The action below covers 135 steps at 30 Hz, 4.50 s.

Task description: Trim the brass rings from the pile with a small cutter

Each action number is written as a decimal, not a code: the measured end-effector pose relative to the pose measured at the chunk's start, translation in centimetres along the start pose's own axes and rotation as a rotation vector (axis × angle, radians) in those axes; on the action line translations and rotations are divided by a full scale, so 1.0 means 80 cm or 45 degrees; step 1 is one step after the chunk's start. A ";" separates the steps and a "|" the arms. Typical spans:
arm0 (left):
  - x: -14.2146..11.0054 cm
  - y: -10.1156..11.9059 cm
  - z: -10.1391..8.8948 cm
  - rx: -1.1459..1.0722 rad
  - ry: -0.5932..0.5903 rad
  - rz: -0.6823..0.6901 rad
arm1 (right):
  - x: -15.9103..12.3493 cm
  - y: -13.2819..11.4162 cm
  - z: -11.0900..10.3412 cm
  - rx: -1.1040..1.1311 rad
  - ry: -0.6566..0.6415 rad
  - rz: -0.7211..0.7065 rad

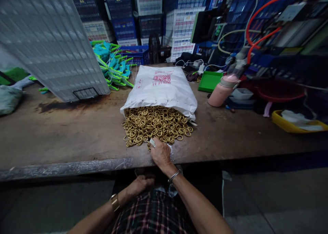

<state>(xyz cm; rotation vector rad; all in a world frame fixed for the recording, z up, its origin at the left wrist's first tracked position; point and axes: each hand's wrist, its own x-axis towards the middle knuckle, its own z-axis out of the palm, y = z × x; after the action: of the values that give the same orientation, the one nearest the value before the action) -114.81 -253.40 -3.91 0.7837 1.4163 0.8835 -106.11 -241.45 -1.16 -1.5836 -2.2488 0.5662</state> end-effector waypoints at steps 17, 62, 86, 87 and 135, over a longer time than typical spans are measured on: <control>0.023 0.091 0.000 -0.092 0.351 0.373 | -0.007 0.026 -0.005 0.470 0.013 -0.223; -0.002 0.078 -0.011 -0.248 0.127 0.156 | -0.027 0.000 -0.019 1.027 -0.302 0.053; -0.001 0.080 -0.013 -0.426 0.150 0.169 | -0.038 0.012 -0.019 0.099 -0.332 -0.324; -0.002 0.081 -0.013 -0.397 0.162 0.172 | -0.039 0.011 -0.020 0.047 -0.366 -0.328; 0.003 0.078 -0.030 -0.720 0.112 -0.030 | -0.022 0.005 -0.009 -0.185 -0.229 -0.229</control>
<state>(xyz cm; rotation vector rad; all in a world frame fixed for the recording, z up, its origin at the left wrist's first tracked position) -117.47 -250.33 1.42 0.3015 1.1597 1.2365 -104.84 -242.92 -0.78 -1.4240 -2.5872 0.5252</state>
